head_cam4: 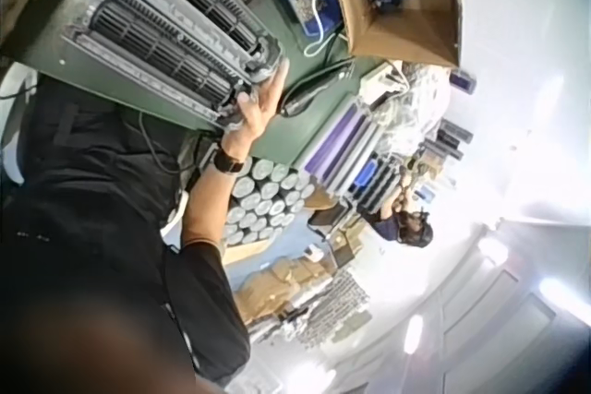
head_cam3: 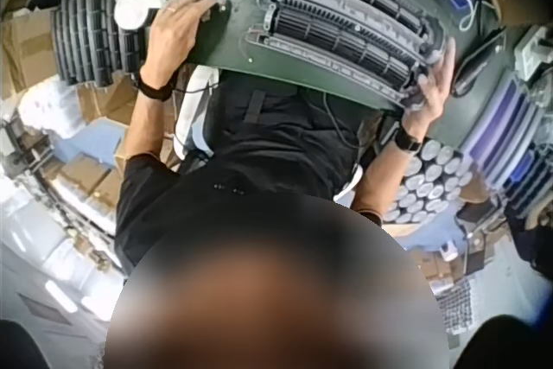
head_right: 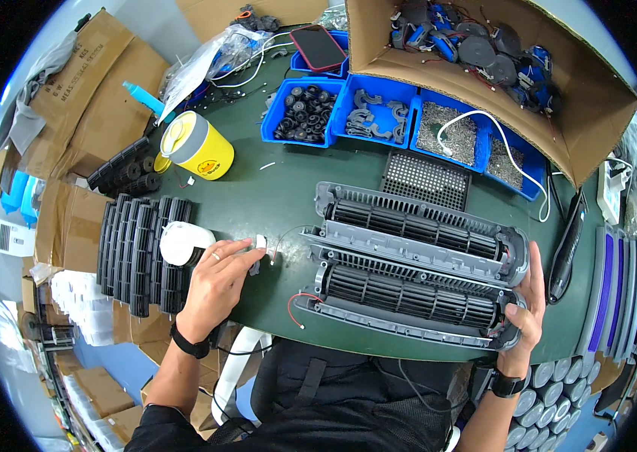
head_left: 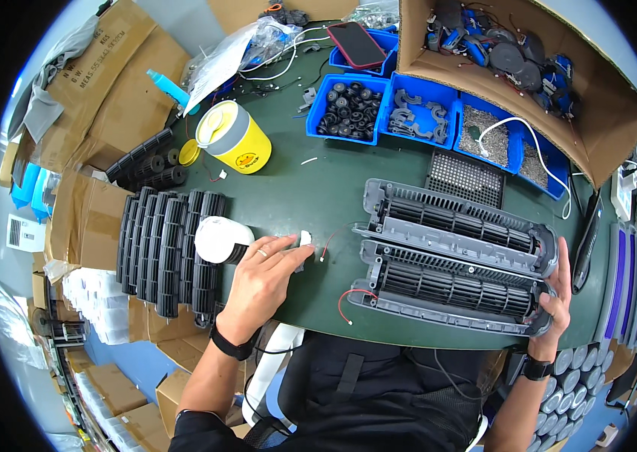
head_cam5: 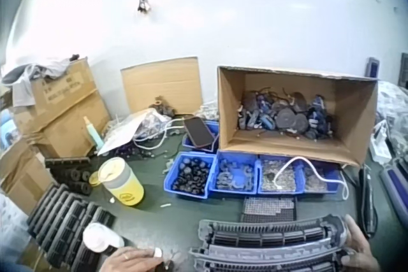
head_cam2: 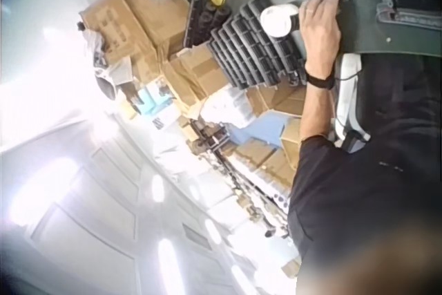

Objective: The person assembles a grey electronic device by inserting small components and using a hot glue gun to secure parts. They handle a grey casing, a black fan-like component, and a blue motor, placing the finished unit into a cardboard box. The person also handles a stack of grey cylindrical objects and a black plastic grille.

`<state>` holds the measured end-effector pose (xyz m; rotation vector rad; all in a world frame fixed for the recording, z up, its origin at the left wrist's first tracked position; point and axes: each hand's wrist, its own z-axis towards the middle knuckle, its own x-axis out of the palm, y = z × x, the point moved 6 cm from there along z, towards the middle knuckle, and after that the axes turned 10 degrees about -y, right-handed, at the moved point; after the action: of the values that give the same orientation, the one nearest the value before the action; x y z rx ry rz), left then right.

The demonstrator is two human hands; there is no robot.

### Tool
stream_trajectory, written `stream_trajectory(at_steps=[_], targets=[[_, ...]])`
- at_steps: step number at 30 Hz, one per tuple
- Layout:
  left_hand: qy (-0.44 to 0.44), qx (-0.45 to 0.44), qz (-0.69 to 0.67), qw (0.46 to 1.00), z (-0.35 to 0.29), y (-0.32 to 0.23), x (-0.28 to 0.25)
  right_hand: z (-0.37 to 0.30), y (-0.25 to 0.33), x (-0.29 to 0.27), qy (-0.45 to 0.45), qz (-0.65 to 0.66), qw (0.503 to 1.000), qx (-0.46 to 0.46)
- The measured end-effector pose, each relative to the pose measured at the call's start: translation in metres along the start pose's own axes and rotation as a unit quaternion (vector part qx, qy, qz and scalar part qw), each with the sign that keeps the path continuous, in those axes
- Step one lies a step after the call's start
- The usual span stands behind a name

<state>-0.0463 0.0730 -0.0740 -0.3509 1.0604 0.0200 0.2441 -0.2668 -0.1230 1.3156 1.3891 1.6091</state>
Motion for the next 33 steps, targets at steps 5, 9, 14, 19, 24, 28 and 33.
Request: stream_trajectory(at_steps=[5, 9, 14, 19, 24, 28, 33], targets=[[0.010, 0.010, 0.024, 1.000, -0.005, 0.000, -0.002, 0.000, -0.001, 0.000, -0.006, 0.018, 1.000, 0.001], [0.038, -0.009, 0.018, 0.999, -0.009, -0.005, -0.001, -0.001, 0.001, 0.001, -0.002, 0.020, 1.000, 0.003], [0.045, -0.031, 0.024, 0.998, -0.008, -0.012, -0.009, 0.000, 0.000, 0.002, -0.004, 0.015, 1.000, 0.001], [-0.007, -0.145, -0.067, 0.987, 0.017, -0.021, -0.030, 0.000, 0.000, 0.000, -0.005, 0.007, 1.000, -0.003], [0.006, -0.282, -0.276, 0.919, 0.080, -0.025, -0.012, -0.001, 0.002, -0.001, -0.005, 0.002, 1.000, -0.007], [0.064, -0.355, -0.356, 0.862, 0.112, -0.005, 0.018, -0.001, 0.001, -0.001, 0.002, -0.001, 1.000, -0.006], [0.119, -0.396, -0.350, 0.840, 0.126, -0.003, 0.040, 0.001, -0.002, -0.006, -0.004, 0.001, 1.000, 0.003]])
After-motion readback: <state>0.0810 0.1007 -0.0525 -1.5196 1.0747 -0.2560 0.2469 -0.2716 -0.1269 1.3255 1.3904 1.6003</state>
